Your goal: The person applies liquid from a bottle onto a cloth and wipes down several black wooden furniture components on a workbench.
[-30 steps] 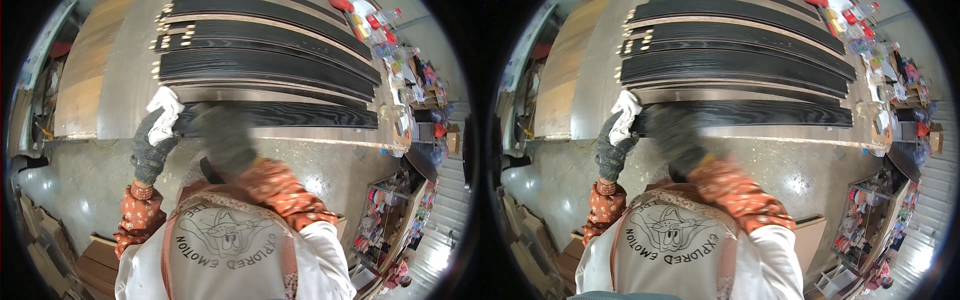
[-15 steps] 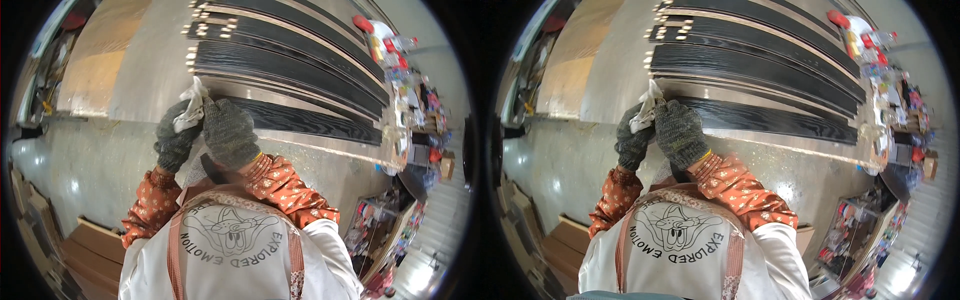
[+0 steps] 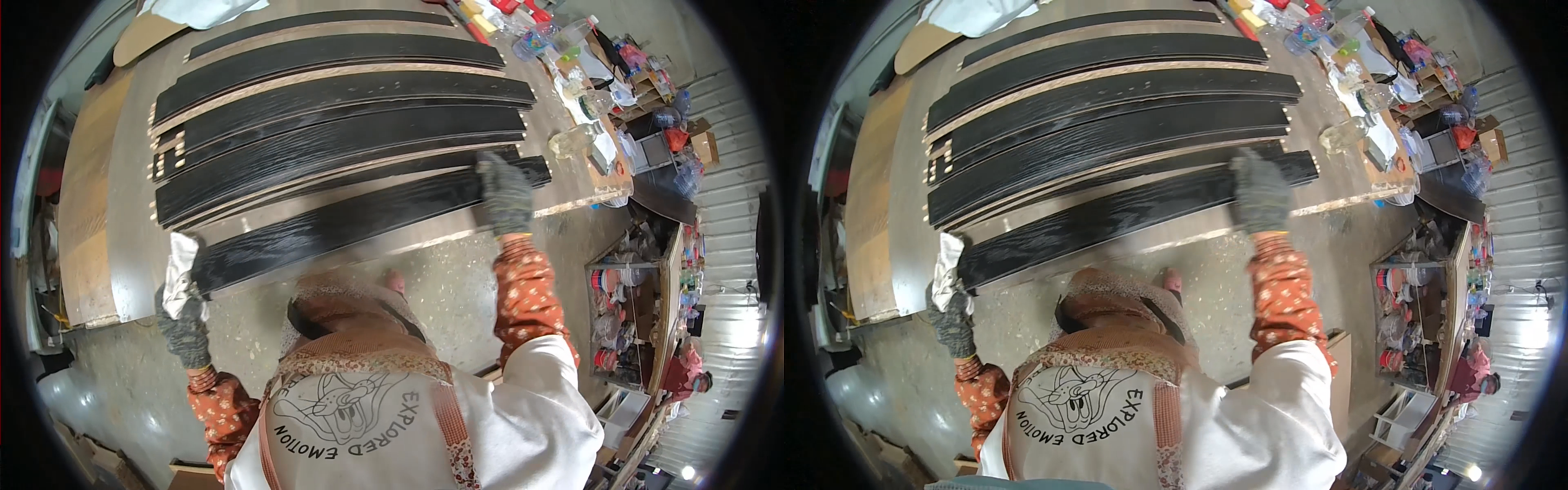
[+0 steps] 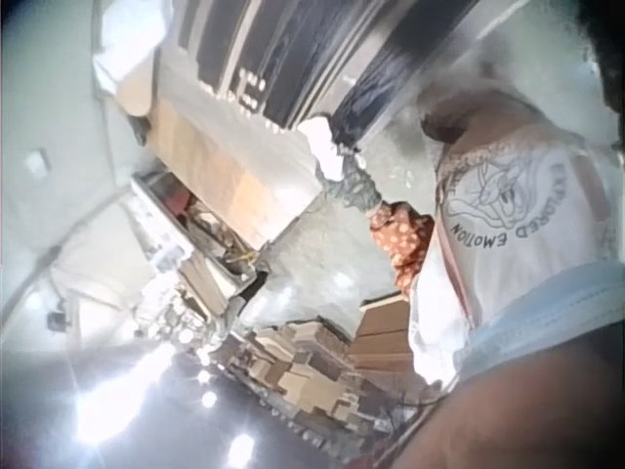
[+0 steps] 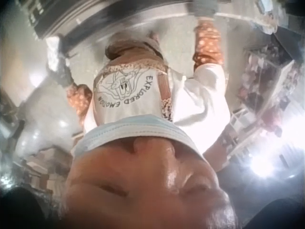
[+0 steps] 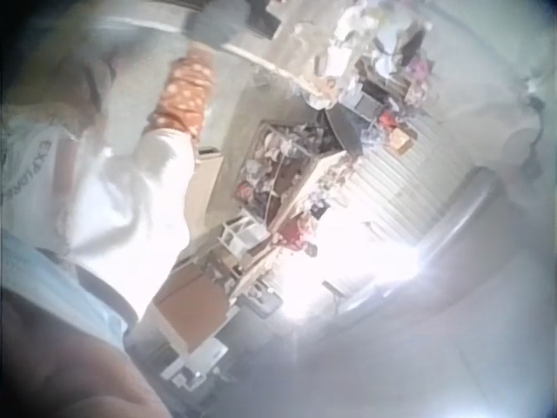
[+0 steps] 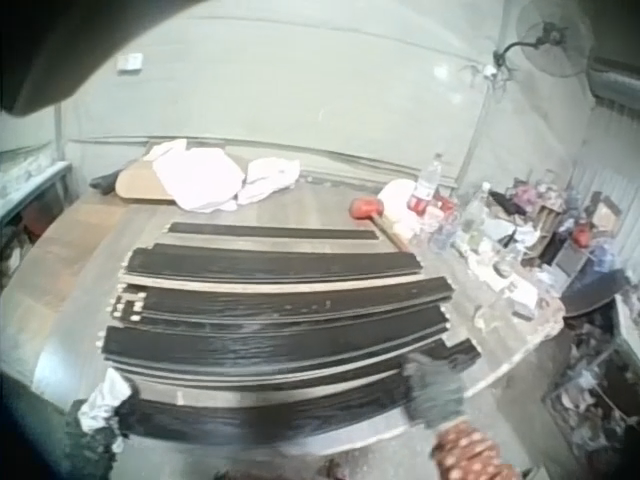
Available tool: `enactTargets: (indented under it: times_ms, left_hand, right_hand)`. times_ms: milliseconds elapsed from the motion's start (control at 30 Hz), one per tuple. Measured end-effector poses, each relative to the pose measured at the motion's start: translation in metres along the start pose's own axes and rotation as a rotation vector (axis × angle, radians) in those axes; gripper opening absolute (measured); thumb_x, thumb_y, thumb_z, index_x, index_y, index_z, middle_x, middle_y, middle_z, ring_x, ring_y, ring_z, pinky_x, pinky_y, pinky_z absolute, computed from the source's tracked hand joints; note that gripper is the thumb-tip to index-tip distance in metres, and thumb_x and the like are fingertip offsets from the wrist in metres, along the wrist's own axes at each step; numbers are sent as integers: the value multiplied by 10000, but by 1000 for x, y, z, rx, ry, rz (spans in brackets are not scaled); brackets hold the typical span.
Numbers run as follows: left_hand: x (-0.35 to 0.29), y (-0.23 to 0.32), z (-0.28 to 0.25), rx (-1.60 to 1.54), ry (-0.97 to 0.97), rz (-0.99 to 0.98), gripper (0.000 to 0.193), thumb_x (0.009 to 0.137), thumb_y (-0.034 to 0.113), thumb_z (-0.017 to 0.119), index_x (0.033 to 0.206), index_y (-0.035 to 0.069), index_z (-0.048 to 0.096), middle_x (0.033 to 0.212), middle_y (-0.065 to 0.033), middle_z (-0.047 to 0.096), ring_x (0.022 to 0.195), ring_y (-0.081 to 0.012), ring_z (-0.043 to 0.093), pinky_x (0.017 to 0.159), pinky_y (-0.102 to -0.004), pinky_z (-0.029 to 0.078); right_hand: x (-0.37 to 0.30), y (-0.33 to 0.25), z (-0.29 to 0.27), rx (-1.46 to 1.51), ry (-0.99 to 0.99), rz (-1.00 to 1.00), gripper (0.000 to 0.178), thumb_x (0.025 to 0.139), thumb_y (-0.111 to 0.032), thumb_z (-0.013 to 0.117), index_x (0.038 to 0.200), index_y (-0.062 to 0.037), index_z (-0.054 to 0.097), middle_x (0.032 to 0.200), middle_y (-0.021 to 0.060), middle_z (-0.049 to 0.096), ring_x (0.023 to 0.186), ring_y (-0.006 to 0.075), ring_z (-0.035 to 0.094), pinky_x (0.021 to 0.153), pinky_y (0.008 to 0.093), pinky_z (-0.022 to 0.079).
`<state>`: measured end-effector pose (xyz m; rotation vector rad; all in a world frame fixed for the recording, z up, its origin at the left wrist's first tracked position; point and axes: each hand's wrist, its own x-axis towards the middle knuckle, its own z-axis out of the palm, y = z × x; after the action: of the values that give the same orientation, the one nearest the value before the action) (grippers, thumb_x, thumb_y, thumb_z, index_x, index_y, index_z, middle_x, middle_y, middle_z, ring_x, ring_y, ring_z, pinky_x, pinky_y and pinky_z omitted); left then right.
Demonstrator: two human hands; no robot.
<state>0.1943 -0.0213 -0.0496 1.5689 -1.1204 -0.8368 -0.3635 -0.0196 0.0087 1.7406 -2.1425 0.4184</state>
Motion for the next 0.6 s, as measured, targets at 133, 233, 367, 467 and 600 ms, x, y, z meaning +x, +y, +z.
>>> enactTargets:
  times_ms: [133,233,367,467,600]
  left_hand:
    - [17,-32,-11,-10,111,113,610,760,89,702,1317,32,458,1060,-74,580,841,-144,558,709,-252,485]
    - [17,1,-19,470,438,164,516,797,146,695,1265,20,517,1065,-60,610,798,-110,560,721,-262,485]
    - [-28,76,79,586,301,481,489,797,216,696,1219,25,543,1004,-68,618,764,-145,563,695,-274,479]
    - [-73,140,239,764,-44,811,482,791,229,696,1203,27,549,982,-73,610,779,-172,566,705,-292,479]
    - [-110,150,346,841,-150,947,473,784,246,696,1181,29,557,952,-80,599,799,-209,569,719,-316,480]
  right_hand:
    - [15,177,21,-210,-73,481,377,944,-399,426,1092,-134,649,959,200,646,925,377,602,798,472,465]
    - [24,226,21,-107,-168,556,418,940,-426,415,1102,-114,643,1004,197,644,953,375,599,825,474,459]
    - [41,182,5,-148,-122,323,390,943,-412,433,1135,-140,635,1077,163,637,997,353,590,859,462,453]
    - [43,120,-12,121,96,-14,336,959,-312,452,1187,-126,614,1109,146,626,1046,314,569,927,432,426]
    - [41,86,35,390,-88,-191,283,931,-244,494,1166,-151,624,1094,99,639,1012,281,584,897,405,445]
